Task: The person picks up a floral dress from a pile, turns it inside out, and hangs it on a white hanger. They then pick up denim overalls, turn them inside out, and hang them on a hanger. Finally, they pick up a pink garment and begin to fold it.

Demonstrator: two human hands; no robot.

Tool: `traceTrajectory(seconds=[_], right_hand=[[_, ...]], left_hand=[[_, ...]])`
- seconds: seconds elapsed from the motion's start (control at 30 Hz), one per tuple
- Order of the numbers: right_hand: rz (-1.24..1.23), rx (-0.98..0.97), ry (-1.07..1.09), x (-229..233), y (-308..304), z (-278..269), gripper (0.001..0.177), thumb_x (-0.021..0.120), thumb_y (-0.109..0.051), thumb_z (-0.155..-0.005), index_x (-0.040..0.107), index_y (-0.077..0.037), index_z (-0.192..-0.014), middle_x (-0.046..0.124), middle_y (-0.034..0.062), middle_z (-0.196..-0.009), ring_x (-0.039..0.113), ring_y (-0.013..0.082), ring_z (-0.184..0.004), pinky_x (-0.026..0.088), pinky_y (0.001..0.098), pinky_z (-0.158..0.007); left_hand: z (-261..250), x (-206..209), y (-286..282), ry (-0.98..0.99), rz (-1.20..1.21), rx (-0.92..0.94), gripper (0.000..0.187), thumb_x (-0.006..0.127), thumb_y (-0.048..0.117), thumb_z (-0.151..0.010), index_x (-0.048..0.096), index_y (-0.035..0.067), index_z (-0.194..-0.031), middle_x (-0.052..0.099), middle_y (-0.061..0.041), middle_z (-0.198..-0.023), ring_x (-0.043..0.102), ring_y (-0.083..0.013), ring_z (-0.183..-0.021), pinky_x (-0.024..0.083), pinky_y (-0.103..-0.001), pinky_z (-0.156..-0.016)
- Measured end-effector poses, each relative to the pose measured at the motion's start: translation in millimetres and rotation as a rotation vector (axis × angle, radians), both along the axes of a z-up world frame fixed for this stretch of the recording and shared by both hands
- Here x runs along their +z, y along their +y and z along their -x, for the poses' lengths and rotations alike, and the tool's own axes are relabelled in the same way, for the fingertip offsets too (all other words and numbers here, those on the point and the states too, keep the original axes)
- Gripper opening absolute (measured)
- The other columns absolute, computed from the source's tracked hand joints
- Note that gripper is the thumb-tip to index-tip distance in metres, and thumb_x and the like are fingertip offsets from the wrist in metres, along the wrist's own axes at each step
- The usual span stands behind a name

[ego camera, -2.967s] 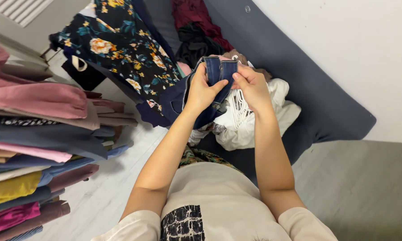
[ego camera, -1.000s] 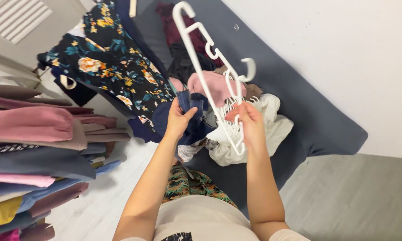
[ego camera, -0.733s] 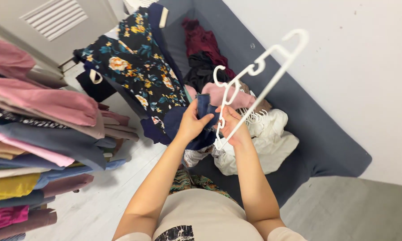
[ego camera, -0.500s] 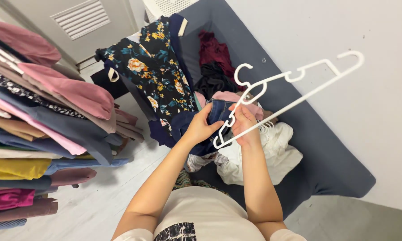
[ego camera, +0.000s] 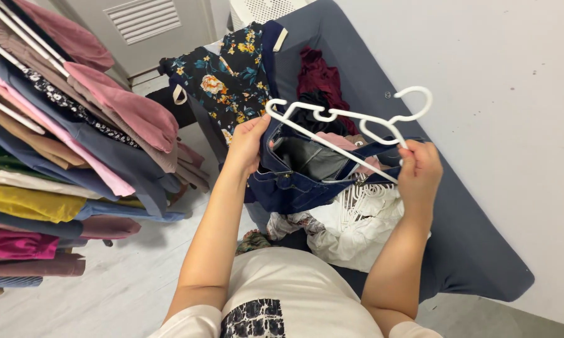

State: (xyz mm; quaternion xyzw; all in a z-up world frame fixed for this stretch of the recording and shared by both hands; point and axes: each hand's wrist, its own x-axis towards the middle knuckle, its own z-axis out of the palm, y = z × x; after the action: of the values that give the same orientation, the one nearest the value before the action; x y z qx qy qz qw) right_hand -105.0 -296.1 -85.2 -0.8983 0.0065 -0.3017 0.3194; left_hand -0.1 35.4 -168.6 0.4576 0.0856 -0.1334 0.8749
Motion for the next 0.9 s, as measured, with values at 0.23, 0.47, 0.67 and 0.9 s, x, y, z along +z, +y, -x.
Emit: traceTrajectory(seconds=[0.23,0.47,0.67,0.9], right_hand=[[0.055,0.053,0.026,-7.6,-15.1,-4.1,0.008,0.068,-0.007,-0.103,0.070,-0.002,-0.109,0.059,0.0114,-0.100,0.059,0.0260,-0.084,0.046,0.0356,-0.072],[0.020,0.110,-0.086,-21.4,17.6,-19.4,0.006,0.068,-0.004,-0.103,0.069,0.000,-0.107,0.061,0.0113,-0.102,0.062,0.0270,-0.090,0.048,0.0361,-0.078],[-0.056,0.069,-0.087,-15.0,30.3,-20.7,0.005,0.068,-0.003,-0.101,0.069,0.001,-0.104,0.058,0.0099,-0.098,0.059,0.0238,-0.083,0.046,0.0348,-0.070],[-0.162,0.098,-0.045,-4.5,42.4,-14.1,0.006,0.069,-0.004,-0.100,0.069,0.001,-0.103,0.057,0.0083,-0.100,0.059,0.0193,-0.082,0.052,0.0302,-0.063]], left_hand=[[3.1,19.6,22.4,-0.053,0.085,0.054,0.025,0.060,0.024,-0.105,0.072,0.002,-0.103,0.065,-0.001,-0.071,0.058,-0.0084,-0.052,0.047,-0.024,-0.048],[15.3,38.7,-11.4,-0.175,-0.050,-0.107,0.032,0.056,0.026,-0.102,0.070,0.000,-0.115,0.075,-0.005,-0.084,0.070,-0.0107,-0.069,0.057,-0.025,-0.064],[21.2,40.0,-15.6,-0.398,-0.491,0.042,0.026,0.068,0.019,-0.103,0.074,-0.005,-0.113,0.071,-0.001,-0.084,0.058,-0.0034,-0.073,0.047,-0.021,-0.064],[21.7,44.1,-16.7,-0.385,-0.218,-0.005,0.026,0.065,0.020,-0.102,0.072,-0.004,-0.111,0.074,0.000,-0.085,0.064,-0.0035,-0.073,0.051,-0.020,-0.067]])
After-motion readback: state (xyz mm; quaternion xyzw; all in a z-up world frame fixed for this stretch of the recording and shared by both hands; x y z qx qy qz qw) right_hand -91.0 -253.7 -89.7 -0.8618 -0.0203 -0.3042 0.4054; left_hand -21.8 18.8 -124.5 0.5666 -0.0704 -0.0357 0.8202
